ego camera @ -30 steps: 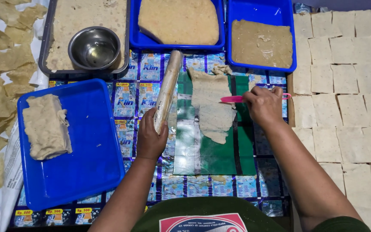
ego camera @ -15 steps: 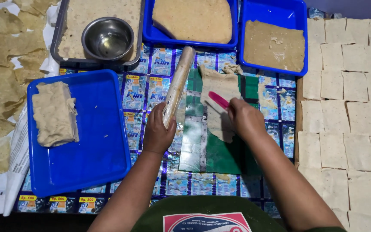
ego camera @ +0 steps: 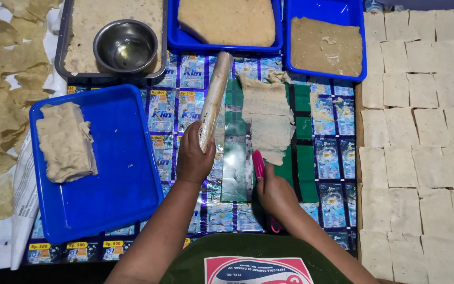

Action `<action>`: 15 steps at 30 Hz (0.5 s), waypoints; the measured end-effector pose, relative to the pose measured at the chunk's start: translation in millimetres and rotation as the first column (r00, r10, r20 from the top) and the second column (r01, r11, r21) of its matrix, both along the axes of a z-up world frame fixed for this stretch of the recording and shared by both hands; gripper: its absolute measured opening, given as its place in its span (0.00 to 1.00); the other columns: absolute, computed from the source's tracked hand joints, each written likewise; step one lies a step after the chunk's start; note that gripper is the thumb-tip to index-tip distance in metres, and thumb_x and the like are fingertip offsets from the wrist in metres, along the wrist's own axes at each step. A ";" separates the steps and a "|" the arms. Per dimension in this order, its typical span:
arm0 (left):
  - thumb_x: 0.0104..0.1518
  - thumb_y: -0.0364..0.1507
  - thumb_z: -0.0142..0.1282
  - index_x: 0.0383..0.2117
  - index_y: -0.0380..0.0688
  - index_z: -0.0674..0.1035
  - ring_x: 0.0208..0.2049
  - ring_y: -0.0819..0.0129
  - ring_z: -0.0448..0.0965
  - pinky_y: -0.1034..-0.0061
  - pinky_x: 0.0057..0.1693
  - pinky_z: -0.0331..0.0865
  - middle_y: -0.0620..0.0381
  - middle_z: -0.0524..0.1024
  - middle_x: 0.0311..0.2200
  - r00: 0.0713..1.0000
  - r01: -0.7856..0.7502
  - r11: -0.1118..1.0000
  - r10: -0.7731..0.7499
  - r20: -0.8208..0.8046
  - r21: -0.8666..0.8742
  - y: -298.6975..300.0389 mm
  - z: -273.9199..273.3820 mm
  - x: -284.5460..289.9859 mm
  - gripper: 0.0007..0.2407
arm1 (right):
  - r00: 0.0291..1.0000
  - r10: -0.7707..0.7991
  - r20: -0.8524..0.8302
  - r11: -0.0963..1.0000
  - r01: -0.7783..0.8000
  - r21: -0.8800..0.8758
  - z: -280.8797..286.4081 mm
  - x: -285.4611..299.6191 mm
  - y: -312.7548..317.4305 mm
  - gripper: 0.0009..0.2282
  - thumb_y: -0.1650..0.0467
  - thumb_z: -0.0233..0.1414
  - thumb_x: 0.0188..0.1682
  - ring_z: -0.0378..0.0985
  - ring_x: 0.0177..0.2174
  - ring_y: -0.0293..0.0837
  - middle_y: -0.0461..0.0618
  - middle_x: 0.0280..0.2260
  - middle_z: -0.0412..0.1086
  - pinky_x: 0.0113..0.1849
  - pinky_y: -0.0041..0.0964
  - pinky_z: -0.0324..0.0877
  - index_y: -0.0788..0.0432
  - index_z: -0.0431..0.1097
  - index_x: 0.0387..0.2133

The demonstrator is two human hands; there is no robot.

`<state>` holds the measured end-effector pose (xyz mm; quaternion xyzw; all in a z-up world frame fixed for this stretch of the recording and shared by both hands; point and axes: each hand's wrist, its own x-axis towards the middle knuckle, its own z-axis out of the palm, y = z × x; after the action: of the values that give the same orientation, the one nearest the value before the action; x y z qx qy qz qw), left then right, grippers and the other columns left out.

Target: Flattening dough with a rolling pin and scraper, then cutting and placing pieces on a bamboo drying rack.

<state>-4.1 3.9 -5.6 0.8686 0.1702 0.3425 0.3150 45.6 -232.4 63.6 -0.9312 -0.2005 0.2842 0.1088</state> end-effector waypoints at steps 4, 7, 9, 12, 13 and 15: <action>0.58 0.28 0.56 0.57 0.37 0.69 0.58 0.45 0.73 0.56 0.61 0.70 0.42 0.71 0.54 1.000 -0.002 1.000 0.002 -0.012 0.005 0.2 1.0 -0.9 0.20 | 0.997 -0.073 0.000 0.997 0.073 0.018 -6.8 3.0 19.1 0.14 0.62 0.38 0.56 0.79 0.39 0.74 0.70 0.33 0.76 0.39 0.67 0.73 0.57 0.56 0.49; 0.59 0.29 0.56 0.57 0.36 0.69 0.57 0.44 0.73 0.55 0.60 0.70 0.42 0.71 0.54 1.000 0.013 1.000 -0.013 -0.016 -0.013 2.2 5.4 -1.8 0.20 | 0.992 -0.109 0.062 0.993 0.107 0.042 -13.9 12.1 31.6 0.11 0.64 0.39 0.56 0.80 0.38 0.74 0.72 0.31 0.76 0.39 0.68 0.73 0.56 0.57 0.46; 0.59 0.29 0.56 0.57 0.37 0.69 0.58 0.46 0.73 0.56 0.61 0.70 0.43 0.70 0.54 1.000 0.007 1.000 -0.007 -0.017 0.007 3.6 4.2 -0.6 0.20 | 0.986 -0.147 0.079 0.988 0.142 0.060 -15.0 19.0 40.7 0.11 0.63 0.39 0.55 0.80 0.38 0.73 0.70 0.31 0.76 0.40 0.66 0.74 0.55 0.56 0.45; 0.58 0.28 0.57 0.57 0.37 0.69 0.57 0.46 0.74 0.57 0.61 0.70 0.43 0.71 0.54 1.000 0.003 1.000 -0.003 -0.019 0.003 3.4 8.1 0.4 0.21 | 0.984 -0.155 0.084 0.986 0.150 0.071 -23.0 33.9 52.0 0.11 0.63 0.39 0.56 0.79 0.39 0.74 0.71 0.32 0.76 0.40 0.68 0.73 0.56 0.55 0.45; 0.58 0.28 0.57 0.57 0.37 0.69 0.57 0.46 0.74 0.57 0.61 0.70 0.43 0.71 0.54 1.000 0.004 1.000 -0.004 -0.019 0.002 3.9 8.8 0.2 0.21 | 0.984 -0.156 0.084 0.986 0.150 0.070 -24.1 39.4 56.8 0.11 0.63 0.39 0.56 0.79 0.39 0.74 0.71 0.32 0.76 0.40 0.68 0.73 0.56 0.55 0.45; 0.59 0.29 0.56 0.57 0.36 0.69 0.58 0.46 0.73 0.56 0.61 0.70 0.42 0.70 0.54 1.000 0.002 1.000 -0.002 -0.027 0.002 4.4 10.2 0.4 0.20 | 0.977 -0.159 0.139 0.987 0.153 0.053 -26.3 51.1 65.9 0.11 0.62 0.39 0.56 0.79 0.38 0.75 0.69 0.32 0.76 0.40 0.67 0.73 0.54 0.55 0.45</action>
<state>-3.7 8.4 4.5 0.8736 0.1731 0.3307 0.3124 96.7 -166.4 37.4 -0.9596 -0.1400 0.2031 0.1355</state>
